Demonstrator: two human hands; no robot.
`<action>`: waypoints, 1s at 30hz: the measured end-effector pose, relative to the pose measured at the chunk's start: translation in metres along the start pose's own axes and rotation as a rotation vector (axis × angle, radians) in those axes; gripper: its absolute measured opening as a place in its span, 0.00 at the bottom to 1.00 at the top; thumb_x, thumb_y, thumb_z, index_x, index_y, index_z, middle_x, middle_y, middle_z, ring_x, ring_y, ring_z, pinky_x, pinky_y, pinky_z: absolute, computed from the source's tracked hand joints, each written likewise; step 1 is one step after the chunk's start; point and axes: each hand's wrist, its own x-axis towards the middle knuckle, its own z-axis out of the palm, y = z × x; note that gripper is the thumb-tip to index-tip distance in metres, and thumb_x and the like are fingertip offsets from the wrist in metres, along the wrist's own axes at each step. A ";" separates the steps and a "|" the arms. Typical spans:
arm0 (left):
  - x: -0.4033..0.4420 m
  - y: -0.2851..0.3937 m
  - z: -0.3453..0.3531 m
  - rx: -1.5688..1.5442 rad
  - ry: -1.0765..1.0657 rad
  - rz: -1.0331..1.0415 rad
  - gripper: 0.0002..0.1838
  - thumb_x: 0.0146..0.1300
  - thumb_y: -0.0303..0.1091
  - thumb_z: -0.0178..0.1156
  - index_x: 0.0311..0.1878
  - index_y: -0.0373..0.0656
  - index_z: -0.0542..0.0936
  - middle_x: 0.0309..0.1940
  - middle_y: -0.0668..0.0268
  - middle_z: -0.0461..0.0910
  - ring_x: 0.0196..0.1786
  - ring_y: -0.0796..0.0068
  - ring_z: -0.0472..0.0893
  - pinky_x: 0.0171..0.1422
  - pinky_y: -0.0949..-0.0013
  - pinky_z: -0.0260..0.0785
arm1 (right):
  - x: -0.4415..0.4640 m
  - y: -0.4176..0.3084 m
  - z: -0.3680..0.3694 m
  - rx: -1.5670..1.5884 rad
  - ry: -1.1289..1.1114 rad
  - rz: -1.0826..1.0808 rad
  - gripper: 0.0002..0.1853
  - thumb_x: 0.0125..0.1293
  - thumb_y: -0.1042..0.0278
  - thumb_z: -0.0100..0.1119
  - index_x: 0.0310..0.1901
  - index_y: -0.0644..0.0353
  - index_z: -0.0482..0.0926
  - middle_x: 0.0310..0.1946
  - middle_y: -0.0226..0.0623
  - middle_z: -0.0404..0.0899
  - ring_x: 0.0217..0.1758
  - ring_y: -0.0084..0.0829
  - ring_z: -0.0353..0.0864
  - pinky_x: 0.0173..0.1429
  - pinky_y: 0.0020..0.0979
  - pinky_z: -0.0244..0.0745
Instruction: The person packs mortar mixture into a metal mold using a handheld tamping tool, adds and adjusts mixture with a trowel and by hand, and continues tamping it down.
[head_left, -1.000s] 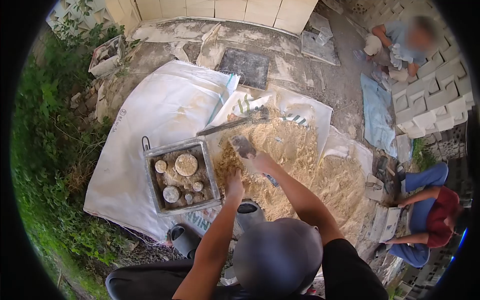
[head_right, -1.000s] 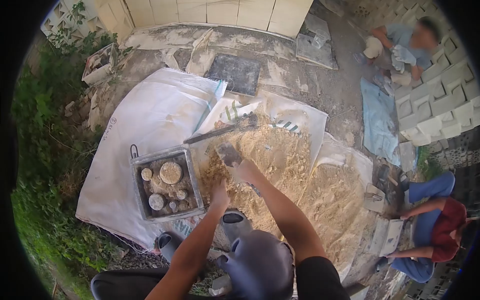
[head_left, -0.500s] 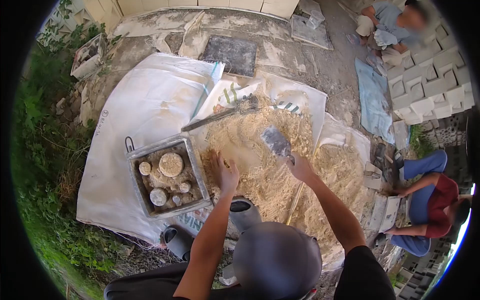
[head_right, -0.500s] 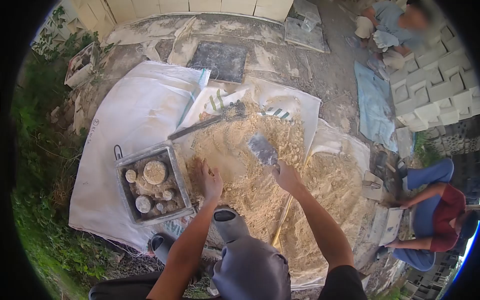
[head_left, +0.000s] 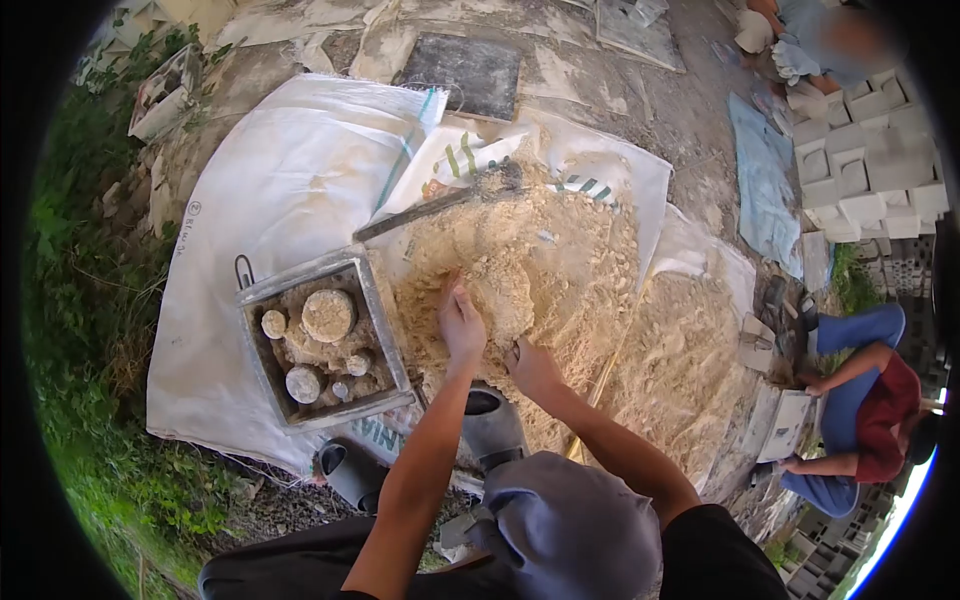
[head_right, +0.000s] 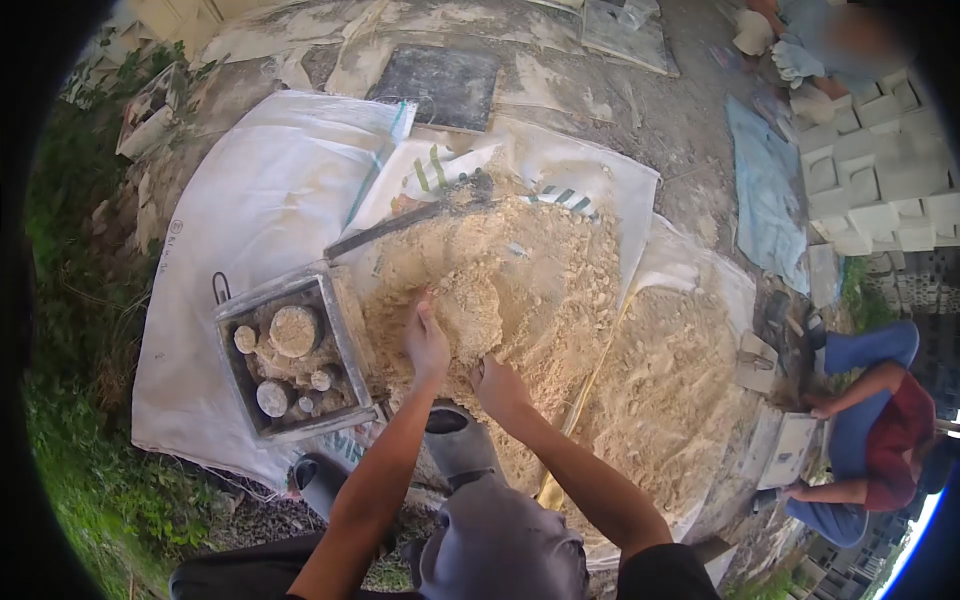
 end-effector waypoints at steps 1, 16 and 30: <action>0.001 0.003 -0.004 -0.112 -0.009 -0.085 0.29 0.74 0.49 0.34 0.56 0.33 0.74 0.58 0.53 0.73 0.64 0.56 0.68 0.68 0.63 0.56 | -0.001 -0.006 0.009 -0.021 0.005 -0.047 0.17 0.64 0.57 0.50 0.39 0.67 0.72 0.27 0.61 0.76 0.32 0.60 0.77 0.38 0.50 0.72; 0.008 0.103 -0.064 -0.527 0.376 -0.006 0.25 0.74 0.41 0.34 0.56 0.31 0.73 0.57 0.58 0.73 0.60 0.68 0.69 0.66 0.68 0.56 | -0.043 -0.099 -0.074 0.016 -0.013 -0.276 0.16 0.64 0.59 0.51 0.38 0.67 0.72 0.28 0.61 0.77 0.34 0.59 0.77 0.40 0.51 0.71; 0.003 0.032 -0.251 -0.248 0.617 0.181 0.23 0.73 0.39 0.36 0.61 0.33 0.69 0.61 0.53 0.69 0.67 0.62 0.65 0.72 0.62 0.50 | -0.022 -0.181 0.001 -0.318 0.218 -0.729 0.16 0.67 0.57 0.48 0.48 0.60 0.70 0.37 0.50 0.77 0.34 0.50 0.80 0.39 0.45 0.77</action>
